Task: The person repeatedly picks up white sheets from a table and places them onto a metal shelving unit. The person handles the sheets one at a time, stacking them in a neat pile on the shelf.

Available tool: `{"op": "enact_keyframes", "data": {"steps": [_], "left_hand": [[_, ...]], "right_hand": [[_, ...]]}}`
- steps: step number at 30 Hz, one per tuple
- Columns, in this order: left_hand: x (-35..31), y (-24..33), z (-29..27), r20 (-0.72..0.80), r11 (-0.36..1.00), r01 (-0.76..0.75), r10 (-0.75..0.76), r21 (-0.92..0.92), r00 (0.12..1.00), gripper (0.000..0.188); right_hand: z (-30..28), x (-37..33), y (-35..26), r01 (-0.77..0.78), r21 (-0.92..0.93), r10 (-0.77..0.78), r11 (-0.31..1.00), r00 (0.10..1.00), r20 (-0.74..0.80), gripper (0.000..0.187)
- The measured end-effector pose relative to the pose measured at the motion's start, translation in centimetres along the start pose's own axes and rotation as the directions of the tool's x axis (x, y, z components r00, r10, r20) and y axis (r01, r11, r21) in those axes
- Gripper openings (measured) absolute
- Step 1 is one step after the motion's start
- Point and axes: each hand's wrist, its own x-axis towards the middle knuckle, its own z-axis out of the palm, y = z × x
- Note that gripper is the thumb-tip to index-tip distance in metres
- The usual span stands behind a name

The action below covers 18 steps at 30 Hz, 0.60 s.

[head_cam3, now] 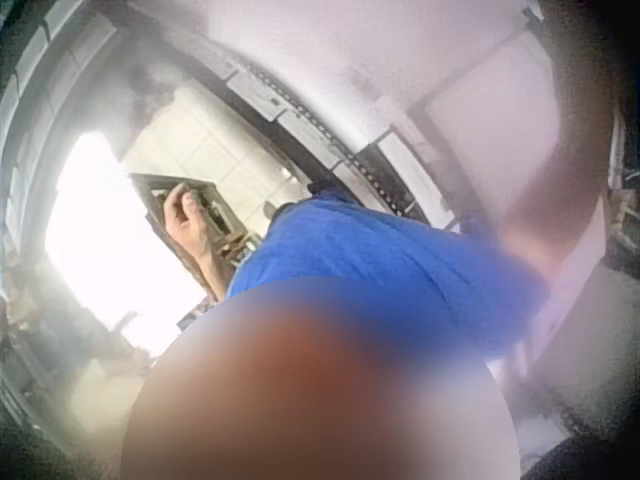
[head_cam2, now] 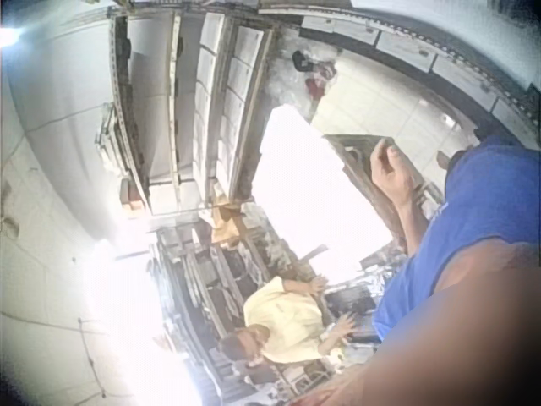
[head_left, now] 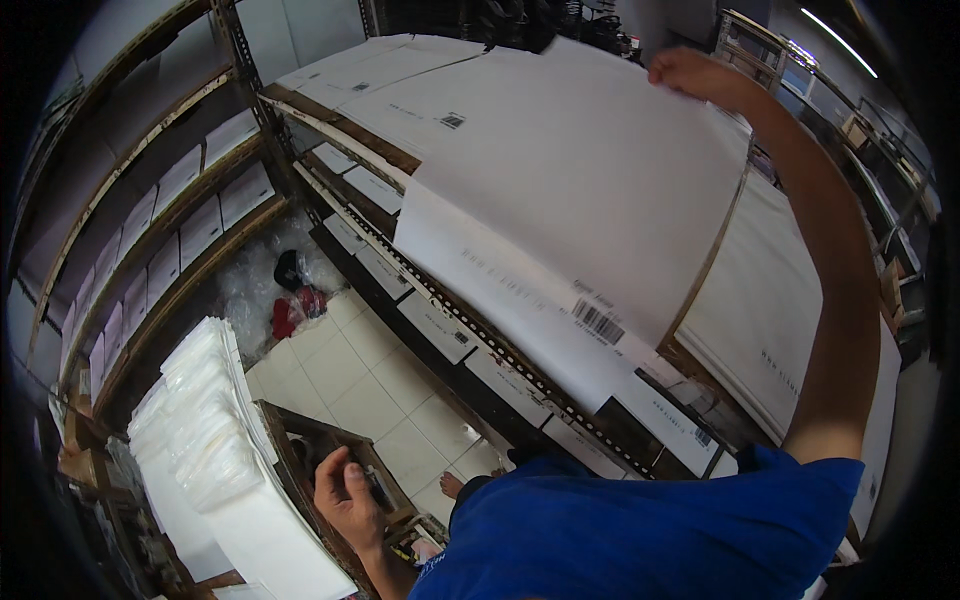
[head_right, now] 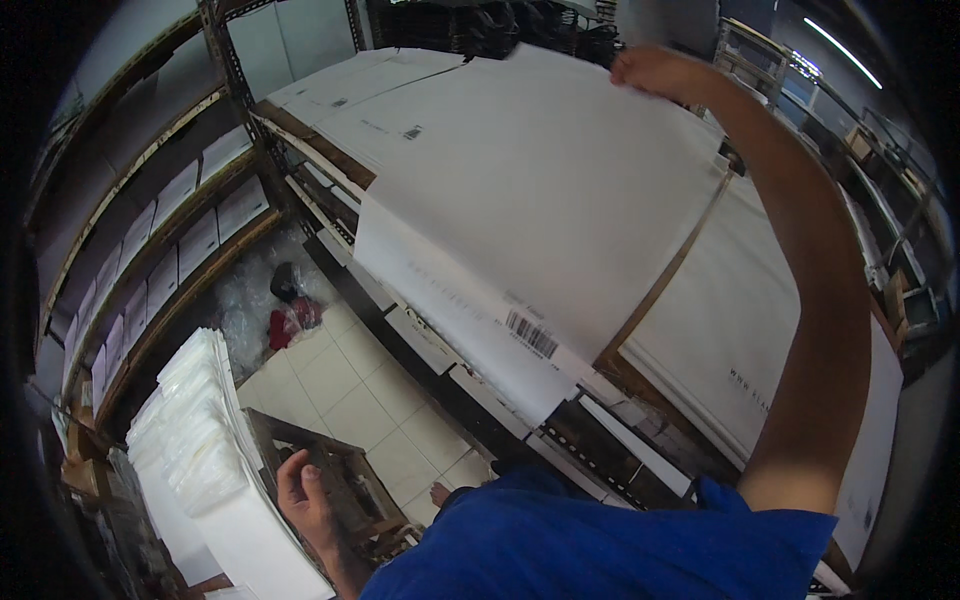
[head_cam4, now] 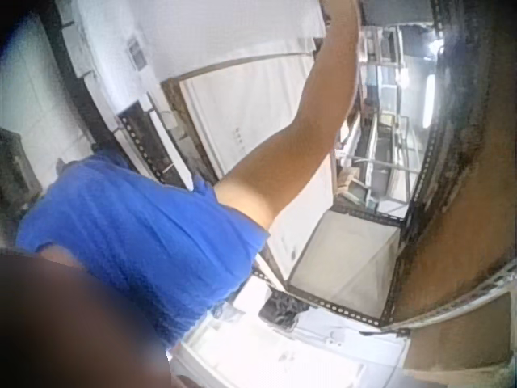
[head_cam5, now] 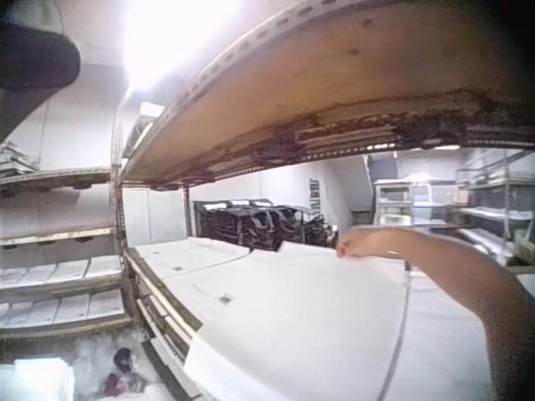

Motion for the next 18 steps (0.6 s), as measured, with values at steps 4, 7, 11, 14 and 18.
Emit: {"op": "enact_keyframes", "data": {"steps": [4,7,11,14,18], "left_hand": [[-0.5,-0.5,1.4,0.104,0.949,-0.135,0.109,0.284,0.989,0.021],[-1.4,-1.5,2.0,0.121,0.906,-0.161,0.123,0.392,0.985,0.022],[-2.2,-2.2,2.1,0.153,0.89,-0.162,0.106,0.425,0.983,0.024],[-2.6,-2.3,2.0,0.14,0.885,-0.15,0.097,0.441,0.985,0.024],[-2.7,-2.5,2.0,0.139,0.878,-0.172,0.122,0.447,0.983,0.024]], "right_hand": [[3.3,2.1,7.3,-0.087,-0.051,0.087,0.995,0.996,-0.009,0.017],[4.5,2.0,8.3,-0.154,-0.028,0.154,0.988,0.988,-0.005,0.018],[3.8,3.4,13.1,-0.124,-0.066,0.115,0.99,0.987,-0.114,0.019],[3.4,4.2,14.8,-0.045,-0.085,0.031,0.995,0.986,-0.164,0.018],[3.5,4.6,16.1,-0.042,-0.087,0.02,0.995,0.972,-0.232,0.019]]}}
